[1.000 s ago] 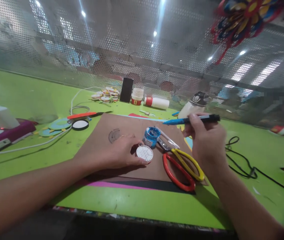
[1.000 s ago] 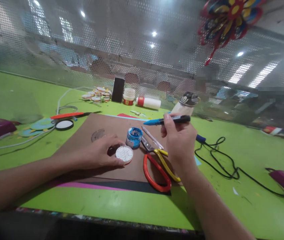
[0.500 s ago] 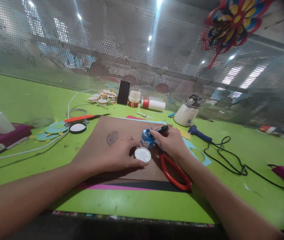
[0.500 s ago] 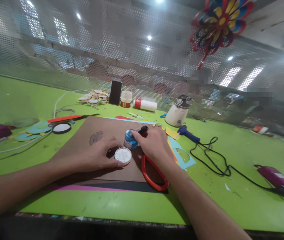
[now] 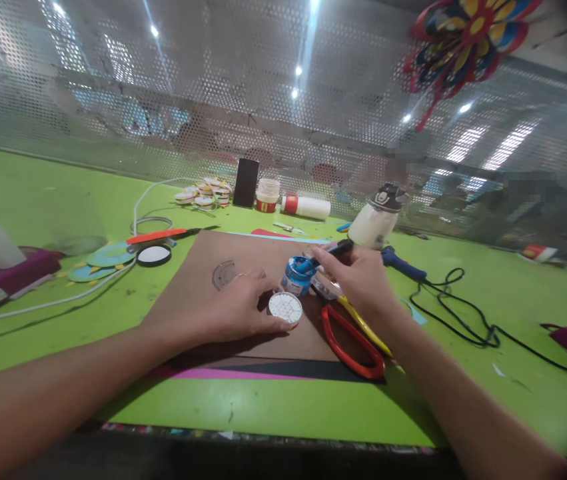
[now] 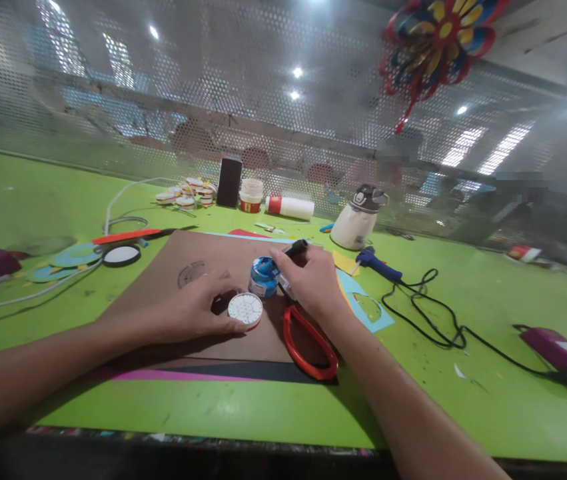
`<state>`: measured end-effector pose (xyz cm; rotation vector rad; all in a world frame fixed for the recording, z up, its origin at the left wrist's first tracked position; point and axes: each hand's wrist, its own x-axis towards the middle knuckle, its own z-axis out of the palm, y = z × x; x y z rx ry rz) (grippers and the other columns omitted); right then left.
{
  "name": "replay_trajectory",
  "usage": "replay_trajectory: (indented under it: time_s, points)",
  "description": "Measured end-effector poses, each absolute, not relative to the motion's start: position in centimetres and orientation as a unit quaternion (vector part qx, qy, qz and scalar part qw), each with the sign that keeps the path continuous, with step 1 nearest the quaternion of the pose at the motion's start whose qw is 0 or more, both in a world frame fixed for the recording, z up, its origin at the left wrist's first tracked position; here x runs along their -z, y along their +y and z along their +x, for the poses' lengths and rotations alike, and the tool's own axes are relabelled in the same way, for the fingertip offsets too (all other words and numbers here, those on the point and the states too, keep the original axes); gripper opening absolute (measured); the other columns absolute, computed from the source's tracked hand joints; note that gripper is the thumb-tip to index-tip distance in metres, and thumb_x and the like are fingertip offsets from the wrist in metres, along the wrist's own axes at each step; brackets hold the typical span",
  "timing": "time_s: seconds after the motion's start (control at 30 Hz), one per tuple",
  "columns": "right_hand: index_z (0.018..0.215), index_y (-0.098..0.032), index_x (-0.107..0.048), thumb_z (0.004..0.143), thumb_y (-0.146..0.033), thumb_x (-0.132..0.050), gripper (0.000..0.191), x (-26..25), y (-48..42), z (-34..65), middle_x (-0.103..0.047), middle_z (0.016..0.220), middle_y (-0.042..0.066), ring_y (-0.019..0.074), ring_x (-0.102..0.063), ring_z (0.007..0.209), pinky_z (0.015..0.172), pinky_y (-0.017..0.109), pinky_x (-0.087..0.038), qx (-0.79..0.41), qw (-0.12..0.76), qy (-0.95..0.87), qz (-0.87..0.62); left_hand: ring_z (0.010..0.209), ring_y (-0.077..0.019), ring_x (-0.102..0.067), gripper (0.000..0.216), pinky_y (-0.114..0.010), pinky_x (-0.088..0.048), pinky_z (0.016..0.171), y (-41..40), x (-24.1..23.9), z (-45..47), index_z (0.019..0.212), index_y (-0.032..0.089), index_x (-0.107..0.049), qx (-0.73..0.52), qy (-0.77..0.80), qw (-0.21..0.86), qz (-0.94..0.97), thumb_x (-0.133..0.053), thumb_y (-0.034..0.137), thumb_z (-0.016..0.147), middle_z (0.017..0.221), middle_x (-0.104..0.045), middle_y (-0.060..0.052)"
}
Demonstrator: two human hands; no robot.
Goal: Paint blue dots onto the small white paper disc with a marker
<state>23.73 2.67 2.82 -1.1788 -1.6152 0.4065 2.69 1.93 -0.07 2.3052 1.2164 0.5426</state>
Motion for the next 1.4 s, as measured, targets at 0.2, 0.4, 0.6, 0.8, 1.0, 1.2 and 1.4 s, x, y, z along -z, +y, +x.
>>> replay_trajectory:
  time_s: [0.2,0.4,0.6,0.8,1.0,1.2,1.4]
  points:
    - [0.067,-0.017,-0.066,0.084,-0.037,-0.071,0.027,-5.2,0.6,23.7,-0.057,0.052,-0.002,0.0099,-0.05,0.048,0.048,0.025,-0.043,-0.143,0.602,-0.633,-0.466,0.088,-0.0243,-0.056,0.041,-0.031,-0.038,0.07,1.6,-0.5,2.8,0.096,0.021,-0.071,-0.19,0.442,0.23,0.846,-0.071,0.056,0.074,0.098,-0.062,-0.006]
    - [0.063,-0.02,-0.065,0.082,-0.043,-0.074,0.031,-4.4,1.3,24.9,-0.06,0.053,0.0,0.0122,-0.053,0.046,0.045,0.029,-0.044,-0.207,0.636,-0.592,-0.449,0.084,-0.0231,-0.055,0.042,-0.031,-0.037,0.067,1.6,-0.5,2.9,0.097,0.022,-0.07,-0.191,0.444,0.235,0.843,-0.072,0.057,0.074,0.095,-0.063,-0.005]
    - [0.064,-0.018,-0.064,0.075,-0.047,-0.08,0.035,-4.4,1.4,24.9,-0.06,0.052,-0.001,0.0101,-0.052,0.044,0.042,0.025,-0.044,-0.268,0.662,-0.551,-0.431,0.089,-0.0248,-0.057,0.047,-0.032,-0.04,0.071,1.6,-0.6,2.9,0.106,0.021,-0.069,-0.175,0.456,0.253,0.835,-0.073,0.055,0.072,0.101,-0.065,-0.006]
    - [0.065,-0.019,-0.065,0.08,-0.045,-0.076,0.032,-3.8,0.2,24.0,-0.061,0.053,-0.001,0.0099,-0.053,0.044,0.041,0.024,-0.045,-0.299,0.631,-0.566,-0.438,0.088,-0.0242,-0.056,0.047,-0.033,-0.04,0.073,1.8,-0.6,2.8,0.104,0.023,-0.07,-0.178,0.446,0.242,0.843,-0.072,0.058,0.072,0.099,-0.062,-0.005]
    - [0.069,-0.021,-0.066,0.086,-0.033,-0.07,0.021,-3.4,-1.1,22.6,-0.06,0.051,-0.002,0.0105,-0.054,0.043,0.042,0.023,-0.047,-0.215,0.559,-0.661,-0.453,0.071,-0.0179,-0.053,0.04,-0.029,-0.034,0.059,1.7,-0.6,2.7,0.089,0.02,-0.068,-0.181,0.427,0.264,0.845,-0.069,0.058,0.075,0.082,-0.06,-0.001]
    - [0.068,-0.022,-0.064,0.087,-0.026,-0.068,0.019,-3.3,-1.0,22.4,-0.064,0.057,-0.001,0.012,-0.058,0.046,0.043,0.025,-0.047,-0.176,0.547,-0.697,-0.43,0.076,-0.0181,-0.054,0.041,-0.029,-0.035,0.064,1.7,-0.6,2.8,0.096,0.021,-0.07,-0.186,0.436,0.26,0.841,-0.073,0.055,0.073,0.087,-0.06,-0.001]
    - [0.07,-0.022,-0.065,0.087,-0.033,-0.068,0.021,-2.7,-1.2,22.4,-0.065,0.059,0.0,0.0139,-0.061,0.05,0.047,0.027,-0.049,-0.159,0.528,-0.714,-0.431,0.073,-0.0177,-0.053,0.038,-0.029,-0.035,0.064,1.8,-0.6,2.9,0.091,0.02,-0.07,-0.186,0.434,0.261,0.842,-0.072,0.054,0.073,0.083,-0.061,-0.001]
